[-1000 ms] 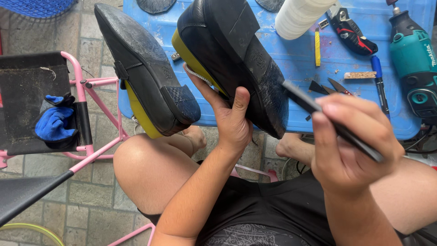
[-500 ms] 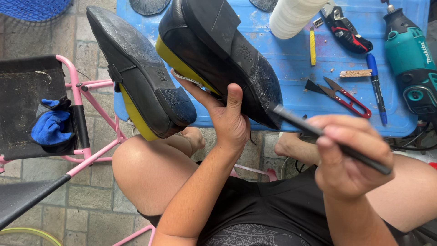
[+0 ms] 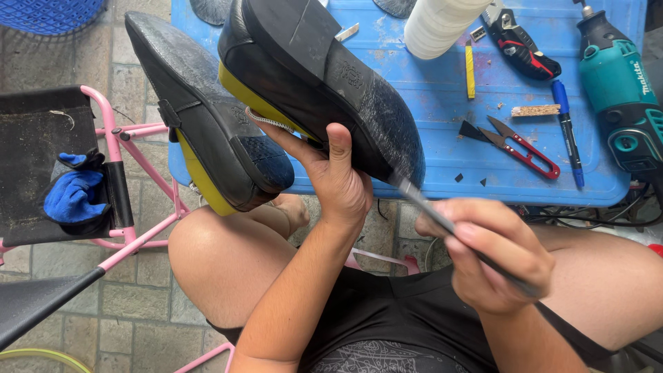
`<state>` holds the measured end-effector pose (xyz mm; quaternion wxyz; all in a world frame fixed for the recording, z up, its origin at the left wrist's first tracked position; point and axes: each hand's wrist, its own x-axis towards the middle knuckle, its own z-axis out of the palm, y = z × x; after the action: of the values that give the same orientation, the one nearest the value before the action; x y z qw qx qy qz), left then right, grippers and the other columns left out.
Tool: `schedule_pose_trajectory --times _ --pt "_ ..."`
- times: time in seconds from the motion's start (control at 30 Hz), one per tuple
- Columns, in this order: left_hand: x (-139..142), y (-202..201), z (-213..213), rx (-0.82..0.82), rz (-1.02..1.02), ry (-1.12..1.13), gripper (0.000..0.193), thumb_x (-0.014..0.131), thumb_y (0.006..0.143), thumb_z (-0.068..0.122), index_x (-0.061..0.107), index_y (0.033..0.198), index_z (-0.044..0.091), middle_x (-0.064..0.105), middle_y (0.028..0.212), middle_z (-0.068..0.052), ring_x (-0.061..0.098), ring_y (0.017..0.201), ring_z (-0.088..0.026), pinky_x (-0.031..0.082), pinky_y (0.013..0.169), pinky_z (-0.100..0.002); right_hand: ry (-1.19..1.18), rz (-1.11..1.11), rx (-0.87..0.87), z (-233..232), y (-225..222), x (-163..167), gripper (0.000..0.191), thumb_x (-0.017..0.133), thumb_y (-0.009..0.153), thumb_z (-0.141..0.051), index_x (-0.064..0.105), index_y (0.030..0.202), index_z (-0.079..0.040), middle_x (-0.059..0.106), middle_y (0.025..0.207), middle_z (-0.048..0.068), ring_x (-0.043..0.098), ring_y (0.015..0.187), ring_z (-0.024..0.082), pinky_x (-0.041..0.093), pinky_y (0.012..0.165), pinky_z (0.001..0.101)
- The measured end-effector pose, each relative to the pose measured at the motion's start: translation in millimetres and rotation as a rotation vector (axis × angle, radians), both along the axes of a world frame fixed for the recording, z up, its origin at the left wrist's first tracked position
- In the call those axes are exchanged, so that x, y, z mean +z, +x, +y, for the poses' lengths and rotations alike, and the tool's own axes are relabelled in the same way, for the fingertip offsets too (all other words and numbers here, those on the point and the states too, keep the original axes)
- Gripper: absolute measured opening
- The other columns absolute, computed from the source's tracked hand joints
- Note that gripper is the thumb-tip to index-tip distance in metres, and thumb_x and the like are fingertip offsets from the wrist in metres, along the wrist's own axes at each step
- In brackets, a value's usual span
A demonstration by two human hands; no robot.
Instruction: The person applies a liquid substance from a squeeze bottle onto the sole of a black shoe and spreads it with a brush. They repeat this process on different sections of the sole, then wipe the surface with a blue cloth. The person continues applying the liquid and spreading it with the brush on the shoe's sole.
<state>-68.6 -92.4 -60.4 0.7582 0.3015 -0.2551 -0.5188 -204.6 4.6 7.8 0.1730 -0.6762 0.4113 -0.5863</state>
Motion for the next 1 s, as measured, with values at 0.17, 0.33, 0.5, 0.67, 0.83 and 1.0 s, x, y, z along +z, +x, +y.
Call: schedule_pose_trajectory --times 0.17,0.33,0.5,0.67,0.83,1.0 --pt "-1.2 0.0 -1.6 0.004 0.008 -0.012 0.116 0.073 0.100 0.037 -0.021 0.167 0.027 -0.003 0.178 -0.001 0.012 0.160 -0.018 0.013 0.135 -0.040 -0.001 0.200 -0.210 3.8 -4.0 -7.7 0.019 0.067 0.106 0.001 0.055 0.121 0.001 0.068 0.114 0.023 0.074 0.094 0.030 0.065 0.080 0.0380" --pt "3.4 -1.3 0.2 -0.058 0.083 -0.002 0.111 0.069 0.101 0.038 -0.019 0.167 0.032 0.006 0.175 -0.001 0.023 0.155 -0.018 0.023 0.132 -0.041 -0.101 -0.089 -0.065 11.0 -4.7 -10.3 0.018 0.065 0.099 -0.008 0.055 0.111 0.002 0.067 0.103 0.021 0.074 0.089 0.031 0.067 0.077 0.0418" --pt "6.3 3.5 1.9 -0.141 0.202 0.049 0.102 0.065 0.101 0.043 -0.012 0.168 0.037 0.024 0.166 -0.001 0.036 0.145 -0.019 0.036 0.125 -0.042 -0.131 -0.115 -0.181 15.1 -14.1 2.2 0.021 0.066 0.101 -0.017 0.057 0.112 -0.001 0.067 0.107 0.015 0.076 0.093 0.025 0.070 0.080 0.0365" --pt "7.6 -2.7 4.1 -0.121 0.225 0.023 0.095 0.064 0.103 0.042 -0.004 0.169 0.036 0.034 0.162 0.003 0.042 0.142 -0.016 0.039 0.124 -0.040 -0.151 0.412 -0.135 23.4 -23.2 4.0 0.020 0.072 0.098 -0.003 0.055 0.110 0.000 0.066 0.103 0.022 0.073 0.094 0.038 0.066 0.081 0.0438" --pt "8.2 -2.9 2.1 -0.142 0.229 0.014 0.090 0.061 0.104 0.045 -0.002 0.168 0.038 0.040 0.157 0.002 0.045 0.138 -0.016 0.041 0.122 -0.040 -0.159 0.272 0.021 32.7 -32.4 1.8 0.022 0.069 0.096 -0.011 0.053 0.107 -0.001 0.065 0.100 0.020 0.074 0.091 0.038 0.067 0.082 0.0495" --pt "10.2 -0.9 1.8 -0.144 0.278 0.026 0.083 0.060 0.105 0.046 0.008 0.168 0.032 0.043 0.154 -0.001 0.048 0.138 -0.017 0.044 0.122 -0.039 -0.274 0.218 -0.229 27.1 -36.1 -17.0 0.021 0.064 0.100 -0.011 0.049 0.107 0.001 0.063 0.102 0.023 0.073 0.089 0.037 0.069 0.079 0.0464"
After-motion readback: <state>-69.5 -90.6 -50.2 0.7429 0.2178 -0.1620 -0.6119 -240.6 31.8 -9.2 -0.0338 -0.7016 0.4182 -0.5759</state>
